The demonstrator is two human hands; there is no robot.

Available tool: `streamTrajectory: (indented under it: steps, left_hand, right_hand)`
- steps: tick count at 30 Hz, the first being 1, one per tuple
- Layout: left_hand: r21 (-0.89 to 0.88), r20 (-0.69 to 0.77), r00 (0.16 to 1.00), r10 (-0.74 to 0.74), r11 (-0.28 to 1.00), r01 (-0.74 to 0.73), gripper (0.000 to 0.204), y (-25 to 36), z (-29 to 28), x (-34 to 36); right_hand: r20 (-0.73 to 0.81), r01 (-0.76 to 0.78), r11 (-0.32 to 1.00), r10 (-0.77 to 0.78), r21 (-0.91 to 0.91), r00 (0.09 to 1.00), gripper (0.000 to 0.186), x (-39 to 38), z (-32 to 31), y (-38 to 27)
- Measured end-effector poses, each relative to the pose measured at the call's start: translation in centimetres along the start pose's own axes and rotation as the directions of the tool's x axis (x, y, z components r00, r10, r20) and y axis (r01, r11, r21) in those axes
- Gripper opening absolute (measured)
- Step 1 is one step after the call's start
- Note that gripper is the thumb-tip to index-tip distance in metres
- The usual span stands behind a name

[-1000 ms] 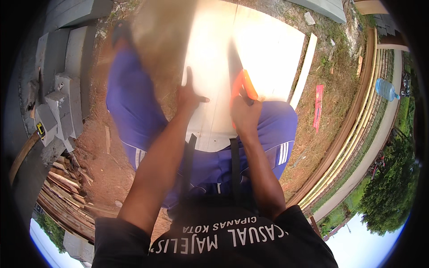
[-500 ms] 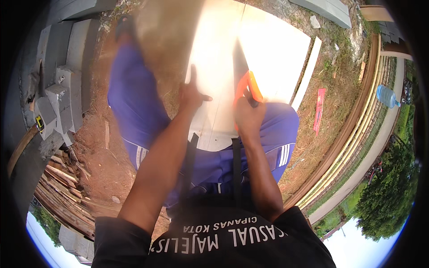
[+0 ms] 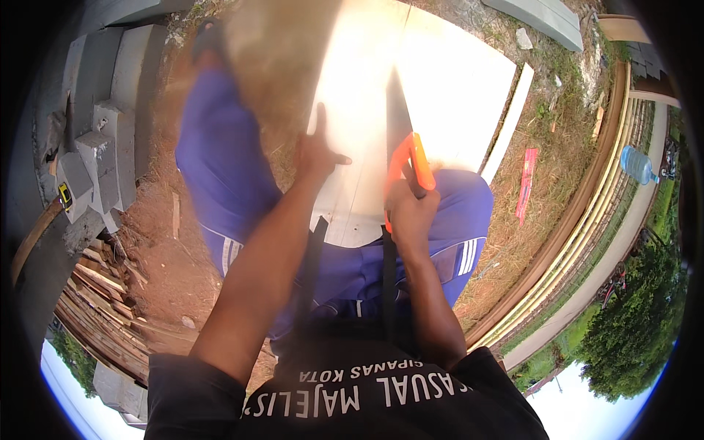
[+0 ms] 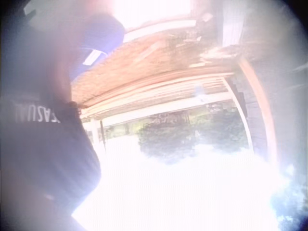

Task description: The person uses a hand saw to cut a long plank of wood placed on the ground. They hold the wood steady with their left hand and saw with their right hand, generating sawdust as they progress through the cut.

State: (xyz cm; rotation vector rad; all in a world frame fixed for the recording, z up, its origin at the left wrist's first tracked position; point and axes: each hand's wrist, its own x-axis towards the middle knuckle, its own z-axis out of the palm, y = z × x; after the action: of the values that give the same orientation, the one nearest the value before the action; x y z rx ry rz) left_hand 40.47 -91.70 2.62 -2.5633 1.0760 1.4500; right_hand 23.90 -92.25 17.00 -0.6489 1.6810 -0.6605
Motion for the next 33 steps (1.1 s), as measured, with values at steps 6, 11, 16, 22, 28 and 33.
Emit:
streamTrajectory:
  steps: [6,11,16,22,28,33]
  left_hand:
    - [0.131,-0.003,1.0,-0.025,0.991,0.025,0.147,0.0,0.9,-0.1]
    - [0.076,0.026,0.999,-0.019,0.997,0.017,0.147,1.1,0.3,-0.7]
    - [0.123,-0.011,1.0,-0.014,0.992,0.015,0.15,-0.3,1.0,0.4]
    - [0.055,0.029,0.998,-0.052,0.997,0.05,0.139,0.7,0.0,-0.7]
    - [0.014,0.08,0.991,-0.11,0.994,0.11,0.14,1.3,-1.2,-1.0]
    - [-0.048,0.055,0.998,0.041,0.998,-0.038,0.142,1.4,-0.5,-1.1]
  right_hand:
    - [0.004,-0.068,0.997,0.068,0.032,0.998,0.021,-3.9,-2.1,-0.5]
    - [-0.002,0.002,0.985,-0.003,-0.174,1.0,0.024,9.0,3.3,-2.2]
    - [0.02,-0.073,0.997,0.072,0.023,0.997,0.05,-6.7,-3.1,-1.1]
    - [-0.027,-0.025,0.99,0.021,-0.136,0.999,0.012,1.1,1.1,-2.0]
    - [-0.032,-0.102,0.985,0.099,-0.139,0.995,0.011,3.0,1.7,-1.7]
    - [0.014,-0.083,0.994,0.083,0.068,0.996,0.041,-8.5,-5.4,-0.2]
